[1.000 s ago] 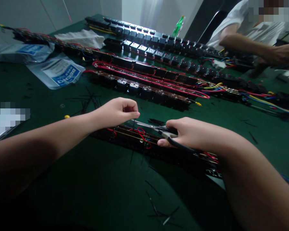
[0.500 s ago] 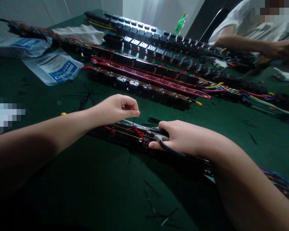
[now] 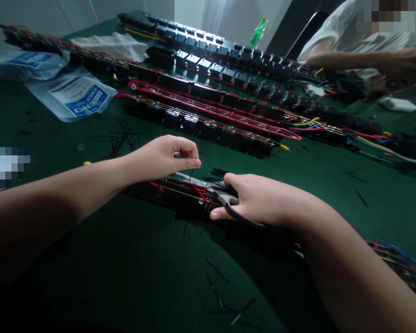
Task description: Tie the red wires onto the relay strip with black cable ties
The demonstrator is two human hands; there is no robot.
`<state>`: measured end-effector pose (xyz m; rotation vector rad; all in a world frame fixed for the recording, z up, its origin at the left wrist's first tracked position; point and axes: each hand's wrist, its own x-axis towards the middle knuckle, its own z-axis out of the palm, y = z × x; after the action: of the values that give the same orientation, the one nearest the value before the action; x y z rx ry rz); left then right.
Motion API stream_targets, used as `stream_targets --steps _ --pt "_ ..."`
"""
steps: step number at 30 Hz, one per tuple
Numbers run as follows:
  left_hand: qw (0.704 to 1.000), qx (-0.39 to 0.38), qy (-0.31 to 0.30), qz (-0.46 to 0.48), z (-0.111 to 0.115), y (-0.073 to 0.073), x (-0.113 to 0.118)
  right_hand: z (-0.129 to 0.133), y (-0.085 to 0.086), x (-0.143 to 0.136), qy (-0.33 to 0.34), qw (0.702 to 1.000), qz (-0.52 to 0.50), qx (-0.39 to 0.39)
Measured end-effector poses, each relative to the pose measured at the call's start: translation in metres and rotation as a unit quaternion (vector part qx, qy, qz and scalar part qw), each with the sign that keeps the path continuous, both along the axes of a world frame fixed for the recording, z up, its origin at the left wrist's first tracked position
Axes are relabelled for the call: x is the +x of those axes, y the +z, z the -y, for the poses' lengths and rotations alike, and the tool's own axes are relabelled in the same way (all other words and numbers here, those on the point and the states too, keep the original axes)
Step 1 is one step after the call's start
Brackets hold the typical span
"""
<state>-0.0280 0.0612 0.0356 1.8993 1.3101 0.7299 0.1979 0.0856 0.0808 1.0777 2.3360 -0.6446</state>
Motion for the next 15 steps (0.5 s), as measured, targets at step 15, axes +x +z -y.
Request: stream_targets --steps 15 --pt "1.0 0.004 0.006 -0.015 0.0 0.0007 -0.0005 0.0063 -0.0106 -0.0007 0.003 0.998 -0.025 0.056"
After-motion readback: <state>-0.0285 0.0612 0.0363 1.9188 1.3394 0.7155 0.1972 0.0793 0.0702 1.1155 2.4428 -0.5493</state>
